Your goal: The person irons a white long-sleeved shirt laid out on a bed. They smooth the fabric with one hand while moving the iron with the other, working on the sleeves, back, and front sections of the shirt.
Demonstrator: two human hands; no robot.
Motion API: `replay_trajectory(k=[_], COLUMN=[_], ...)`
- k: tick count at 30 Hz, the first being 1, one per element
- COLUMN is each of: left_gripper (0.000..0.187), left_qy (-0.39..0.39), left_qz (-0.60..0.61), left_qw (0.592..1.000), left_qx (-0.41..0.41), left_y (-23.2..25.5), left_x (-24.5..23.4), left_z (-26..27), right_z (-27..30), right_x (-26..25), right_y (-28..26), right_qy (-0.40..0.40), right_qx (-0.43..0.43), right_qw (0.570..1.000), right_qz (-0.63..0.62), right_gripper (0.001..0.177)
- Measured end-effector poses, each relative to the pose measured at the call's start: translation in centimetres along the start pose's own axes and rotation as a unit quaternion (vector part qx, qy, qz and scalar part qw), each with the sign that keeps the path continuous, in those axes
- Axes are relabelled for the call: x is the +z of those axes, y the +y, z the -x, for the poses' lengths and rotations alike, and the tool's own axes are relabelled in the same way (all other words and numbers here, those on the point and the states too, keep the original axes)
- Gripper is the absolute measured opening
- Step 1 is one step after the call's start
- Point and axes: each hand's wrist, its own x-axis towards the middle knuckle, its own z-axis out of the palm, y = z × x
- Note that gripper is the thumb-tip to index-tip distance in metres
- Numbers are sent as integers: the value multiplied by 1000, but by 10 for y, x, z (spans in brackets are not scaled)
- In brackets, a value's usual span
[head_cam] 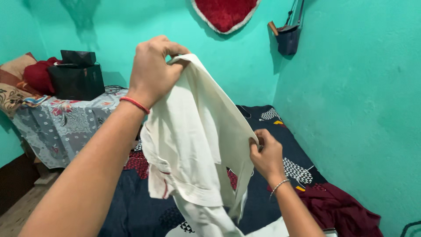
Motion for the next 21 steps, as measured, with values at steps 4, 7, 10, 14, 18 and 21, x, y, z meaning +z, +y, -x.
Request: replay_trajectory(k=[4, 7, 10, 14, 18, 21], left_gripper=[17, 27, 37, 45, 63, 60], left_qy=[-62, -78, -155, -9, 57, 148], left_qz=[-207, -343, -333, 298, 326, 374], left_qw=[975, 933, 879, 615, 512, 692], left_qx=[-45, -81, -303, -730, -793, -599], left_y=[-29, -72, -122, -168, -213, -252], left_x=[5, 15, 41, 98, 128, 120], left_z=[22, 75, 143, 231, 246, 190], right_z=[-2, -10, -22, -8, 15, 24], right_x=[-6, -33, -52, -35, 11, 60], right_y=[12, 8, 12, 35, 59, 64], right_qy=[106, 85, -68, -129, -192, -212], right_qx=[91, -74, -221, -39, 59, 163], right_qw=[990, 994, 956, 940, 935, 931], right_qz=[-36, -4, 182, 313, 293, 248], right_gripper=[17, 31, 34, 21, 21, 23])
